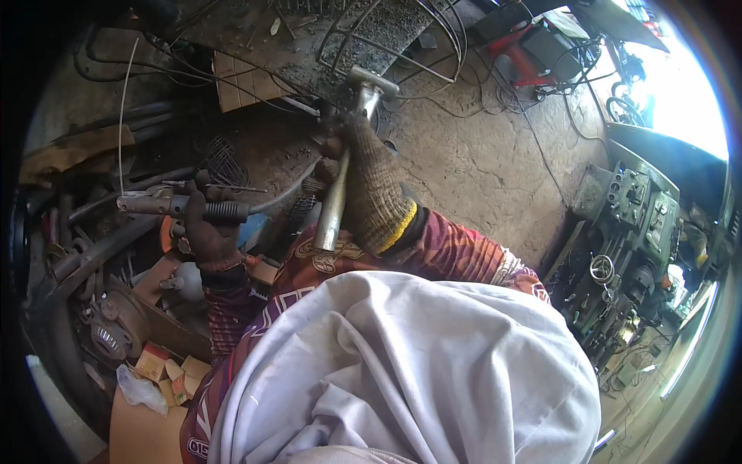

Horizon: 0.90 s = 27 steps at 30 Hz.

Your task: The person welds metal rods into a circular frame, using a welding torch to join the metal and a hammer to knock off slag, then uses an angle grinder to smooth the joints.

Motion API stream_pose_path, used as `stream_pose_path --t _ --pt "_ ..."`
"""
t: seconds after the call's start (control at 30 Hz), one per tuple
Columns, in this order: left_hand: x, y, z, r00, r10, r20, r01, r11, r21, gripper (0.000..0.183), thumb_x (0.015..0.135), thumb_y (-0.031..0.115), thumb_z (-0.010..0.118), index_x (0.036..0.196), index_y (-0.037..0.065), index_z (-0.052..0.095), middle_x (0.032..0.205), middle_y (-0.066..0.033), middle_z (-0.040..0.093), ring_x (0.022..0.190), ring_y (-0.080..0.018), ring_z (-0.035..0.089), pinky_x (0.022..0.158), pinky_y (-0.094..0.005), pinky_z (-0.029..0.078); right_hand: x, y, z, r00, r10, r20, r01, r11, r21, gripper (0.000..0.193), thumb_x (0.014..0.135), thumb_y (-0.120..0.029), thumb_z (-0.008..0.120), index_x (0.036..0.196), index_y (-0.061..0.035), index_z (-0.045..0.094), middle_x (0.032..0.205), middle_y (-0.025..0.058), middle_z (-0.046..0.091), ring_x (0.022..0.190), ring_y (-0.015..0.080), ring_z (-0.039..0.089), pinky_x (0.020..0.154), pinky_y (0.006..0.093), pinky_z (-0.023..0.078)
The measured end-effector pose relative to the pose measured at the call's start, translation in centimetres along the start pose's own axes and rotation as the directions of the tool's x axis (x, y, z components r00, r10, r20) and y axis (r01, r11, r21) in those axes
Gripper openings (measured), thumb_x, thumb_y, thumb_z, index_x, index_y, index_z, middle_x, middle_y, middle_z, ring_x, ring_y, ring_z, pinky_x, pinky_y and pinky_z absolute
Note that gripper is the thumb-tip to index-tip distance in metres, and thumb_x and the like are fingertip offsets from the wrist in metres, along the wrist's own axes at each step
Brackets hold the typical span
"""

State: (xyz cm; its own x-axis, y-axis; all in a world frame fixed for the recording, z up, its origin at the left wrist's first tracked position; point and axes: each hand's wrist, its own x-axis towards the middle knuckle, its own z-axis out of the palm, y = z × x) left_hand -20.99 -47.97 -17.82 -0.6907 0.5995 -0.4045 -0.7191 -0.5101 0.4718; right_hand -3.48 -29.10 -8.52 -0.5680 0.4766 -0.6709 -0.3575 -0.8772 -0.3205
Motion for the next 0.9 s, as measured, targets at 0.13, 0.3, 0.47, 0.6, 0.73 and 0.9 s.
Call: stream_pose_path --t 0.13,0.3,0.47,0.6,0.73,0.9 --pt "-0.1 -0.2 0.3 1.0 0.001 0.003 -0.001 1.0 -0.011 0.037 0.09 0.004 0.063 0.126 0.007 0.053 0.117 -0.0099 0.064 0.087 -0.0152 0.059 0.081 -0.037 0.053 -0.1 -0.2 1.1 0.985 -0.095 -0.145 0.096 0.995 -0.006 0.031 0.094 -0.042 0.064 0.106 -0.0146 0.055 0.075 -0.0056 0.053 0.055 0.0092 0.048 0.049 0.0285 0.041" --pt "0.2 -0.4 0.1 1.0 0.016 -0.007 -0.016 1.0 -0.001 0.039 0.089 0.004 0.064 0.126 0.007 0.051 0.116 -0.01 0.063 0.087 -0.0154 0.058 0.081 -0.0368 0.053 1.2 -1.1 0.4 0.997 0.069 0.04 -0.067 0.996 -0.051 0.034 0.096 -0.042 0.061 0.11 -0.0121 0.055 0.072 -0.0064 0.054 0.057 0.009 0.051 0.052 0.0279 0.043" --pt "-0.1 -0.5 0.3 1.0 0.02 -0.007 -0.02 1.0 0.006 0.038 0.089 0.005 0.065 0.125 0.007 0.052 0.116 -0.0098 0.062 0.087 -0.0151 0.058 0.081 -0.0368 0.053 0.3 -0.5 -0.2 0.999 0.003 0.042 -0.004 1.0 0.01 0.034 0.098 -0.039 0.058 0.115 -0.0097 0.055 0.077 -0.0062 0.058 0.06 0.011 0.054 0.053 0.0295 0.045" --pt "0.0 -0.5 0.0 0.999 0.021 0.025 -0.022 0.999 0.024 0.037 0.09 0.006 0.065 0.124 0.007 0.052 0.116 -0.0097 0.063 0.087 -0.0152 0.058 0.082 -0.0371 0.054 0.5 -0.5 -0.2 0.999 0.019 -0.031 -0.019 1.0 -0.011 0.034 0.097 -0.042 0.06 0.112 -0.012 0.058 0.076 -0.0046 0.058 0.06 0.0131 0.055 0.054 0.0356 0.048" --pt "-0.2 -0.4 0.0 1.0 0.021 0.012 -0.021 0.999 0.038 0.037 0.09 0.006 0.065 0.124 0.008 0.052 0.117 -0.0097 0.063 0.088 -0.0151 0.058 0.083 -0.0369 0.053 0.7 0.0 0.7 0.995 0.07 -0.073 -0.078 0.99 -0.113 0.033 0.095 -0.046 0.061 0.104 -0.0141 0.063 0.075 -0.0036 0.058 0.057 0.0144 0.055 0.055 0.036 0.051" --pt "-0.1 -0.6 0.0 0.999 0.032 -0.013 -0.031 0.999 0.024 0.037 0.089 0.004 0.065 0.124 0.007 0.053 0.117 -0.01 0.063 0.087 -0.0155 0.058 0.082 -0.0366 0.053 -0.3 -1.1 0.7 0.997 0.074 -0.02 -0.075 0.996 -0.054 0.033 0.097 -0.04 0.06 0.112 -0.0111 0.058 0.074 -0.0056 0.056 0.056 0.0102 0.052 0.051 0.0298 0.045"
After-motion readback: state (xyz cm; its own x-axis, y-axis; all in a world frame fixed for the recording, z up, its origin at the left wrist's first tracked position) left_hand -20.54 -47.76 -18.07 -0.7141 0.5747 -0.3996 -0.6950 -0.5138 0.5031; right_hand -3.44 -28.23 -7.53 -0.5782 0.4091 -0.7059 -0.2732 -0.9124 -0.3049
